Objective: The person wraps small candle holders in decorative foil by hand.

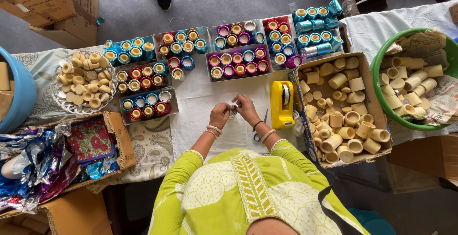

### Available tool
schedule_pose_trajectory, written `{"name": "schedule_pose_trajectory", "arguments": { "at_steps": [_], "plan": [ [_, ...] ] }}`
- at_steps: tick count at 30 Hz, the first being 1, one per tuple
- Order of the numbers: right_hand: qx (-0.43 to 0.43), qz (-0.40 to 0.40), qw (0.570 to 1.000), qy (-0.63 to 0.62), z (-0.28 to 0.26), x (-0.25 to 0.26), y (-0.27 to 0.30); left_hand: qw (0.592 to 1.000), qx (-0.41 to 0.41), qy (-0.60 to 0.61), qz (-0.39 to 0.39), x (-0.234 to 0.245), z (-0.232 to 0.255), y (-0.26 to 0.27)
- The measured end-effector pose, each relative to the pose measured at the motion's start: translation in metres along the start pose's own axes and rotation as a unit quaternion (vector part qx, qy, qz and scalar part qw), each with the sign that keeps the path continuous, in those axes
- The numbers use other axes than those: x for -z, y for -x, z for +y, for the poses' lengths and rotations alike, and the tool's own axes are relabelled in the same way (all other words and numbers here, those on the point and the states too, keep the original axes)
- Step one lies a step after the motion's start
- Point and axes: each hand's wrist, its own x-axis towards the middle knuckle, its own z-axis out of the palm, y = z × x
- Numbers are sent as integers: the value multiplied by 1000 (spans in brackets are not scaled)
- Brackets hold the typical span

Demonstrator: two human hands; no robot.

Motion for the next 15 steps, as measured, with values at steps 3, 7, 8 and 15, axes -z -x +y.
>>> {"name": "schedule_pose_trajectory", "arguments": {
  "at_steps": [3,7,8,15],
  "plan": [
    [-17,-3,1000,-13,10,-5,-2,999,-36,-20,-4,0,-3,1],
    [-19,-6,999,-33,13,-5,-3,998,-60,-22,-14,4,-5,2],
    [-24,-12,999,-41,11,-4,-3,997,-76,-20,-24,7,-4,2],
    [-32,-27,998,-44,11,-4,-1,979,-164,-62,-101,20,-3,5]
  ]
}}
